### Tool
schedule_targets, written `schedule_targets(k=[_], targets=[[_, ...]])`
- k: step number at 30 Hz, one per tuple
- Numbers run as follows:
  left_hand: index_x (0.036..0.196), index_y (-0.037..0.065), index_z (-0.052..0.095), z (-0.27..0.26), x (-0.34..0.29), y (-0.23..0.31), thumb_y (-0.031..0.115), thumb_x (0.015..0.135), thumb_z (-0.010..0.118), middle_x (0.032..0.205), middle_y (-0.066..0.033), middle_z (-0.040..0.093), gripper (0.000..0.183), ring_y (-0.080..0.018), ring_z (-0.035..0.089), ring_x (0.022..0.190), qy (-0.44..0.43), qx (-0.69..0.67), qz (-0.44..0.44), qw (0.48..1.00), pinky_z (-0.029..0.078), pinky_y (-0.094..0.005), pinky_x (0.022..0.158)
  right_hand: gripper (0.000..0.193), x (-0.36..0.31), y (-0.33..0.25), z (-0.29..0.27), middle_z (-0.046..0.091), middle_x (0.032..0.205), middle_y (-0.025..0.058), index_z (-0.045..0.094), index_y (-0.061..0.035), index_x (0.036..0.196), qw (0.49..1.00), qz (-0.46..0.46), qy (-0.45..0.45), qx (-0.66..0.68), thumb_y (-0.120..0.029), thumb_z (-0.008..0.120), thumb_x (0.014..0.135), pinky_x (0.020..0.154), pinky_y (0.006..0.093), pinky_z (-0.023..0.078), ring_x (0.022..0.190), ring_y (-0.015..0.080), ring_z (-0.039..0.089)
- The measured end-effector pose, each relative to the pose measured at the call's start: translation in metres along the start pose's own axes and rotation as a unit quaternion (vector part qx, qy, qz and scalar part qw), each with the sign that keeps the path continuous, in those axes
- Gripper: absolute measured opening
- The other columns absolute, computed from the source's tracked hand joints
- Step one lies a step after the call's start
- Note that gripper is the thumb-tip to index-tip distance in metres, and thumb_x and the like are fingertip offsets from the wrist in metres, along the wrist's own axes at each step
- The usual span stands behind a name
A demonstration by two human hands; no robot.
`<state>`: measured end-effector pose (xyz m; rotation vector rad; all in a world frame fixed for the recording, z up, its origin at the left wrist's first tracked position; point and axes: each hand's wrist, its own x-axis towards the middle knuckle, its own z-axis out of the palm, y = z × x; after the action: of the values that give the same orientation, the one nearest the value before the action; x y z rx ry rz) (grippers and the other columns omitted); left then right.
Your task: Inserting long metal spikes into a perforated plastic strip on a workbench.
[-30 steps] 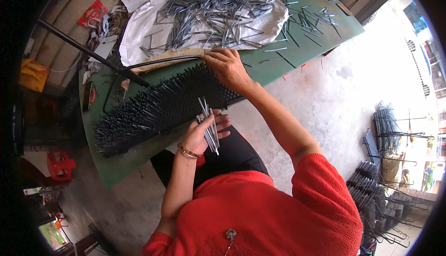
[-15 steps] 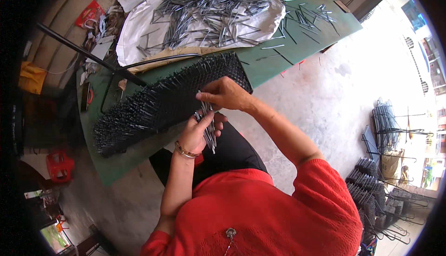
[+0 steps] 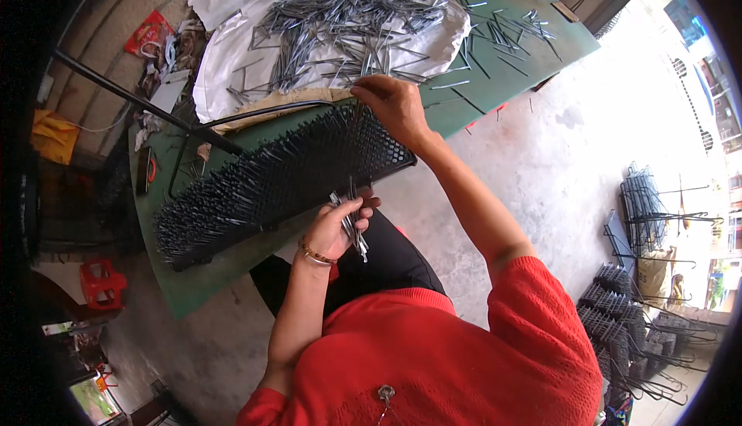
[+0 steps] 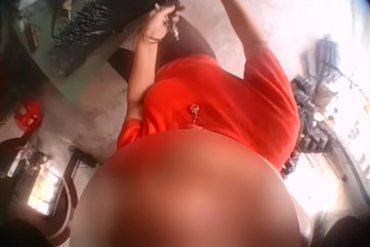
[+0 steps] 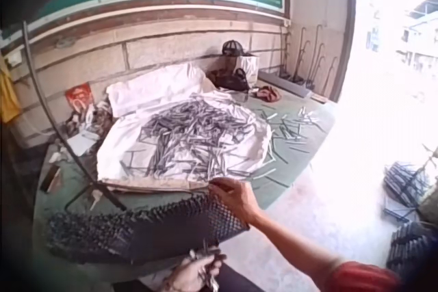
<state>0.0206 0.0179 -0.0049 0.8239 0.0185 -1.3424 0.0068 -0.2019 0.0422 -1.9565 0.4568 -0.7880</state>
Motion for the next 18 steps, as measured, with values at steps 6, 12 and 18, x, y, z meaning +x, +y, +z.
schedule_targets(k=[6,12,18], targets=[[0.109,-0.005,0.056,-0.002,-0.005,0.001,0.006,0.091,0.051,0.1,-0.0164,0.062,0.022,-0.018,0.06,0.087,-0.004,0.001,-0.017,1.0,0.05,-0.0285,0.076,0.019,0.004,0.0,0.002,0.069,0.086,0.009,0.066,-0.0004,0.097,0.997,-0.058,-0.028,-0.036,-0.013,0.067,0.083,0.069,0.0273,0.05,0.079,0.0141,0.065],[0.107,-0.006,0.056,-0.005,-0.003,-0.001,0.006,0.092,0.049,0.102,-0.0175,0.062,0.021,-0.0271,0.062,0.098,-0.026,-0.057,-0.028,0.998,0.05,-0.0423,0.09,0.017,0.005,0.005,0.006,0.067,0.089,0.0109,0.066,-0.0017,0.097,0.985,-0.154,-0.035,-0.064,-0.012,0.065,0.083,0.07,0.0296,0.051,0.077,0.0204,0.066],[0.107,-0.004,0.057,-0.004,-0.006,0.0,0.008,0.093,0.047,0.101,-0.0159,0.063,0.021,-0.0259,0.062,0.097,-0.046,-0.075,-0.048,0.995,0.051,-0.0415,0.087,0.016,0.006,-0.005,0.012,0.066,0.088,0.0139,0.065,-0.0018,0.094,0.981,-0.181,-0.051,-0.044,-0.013,0.065,0.082,0.066,0.0346,0.051,0.074,0.0299,0.065]])
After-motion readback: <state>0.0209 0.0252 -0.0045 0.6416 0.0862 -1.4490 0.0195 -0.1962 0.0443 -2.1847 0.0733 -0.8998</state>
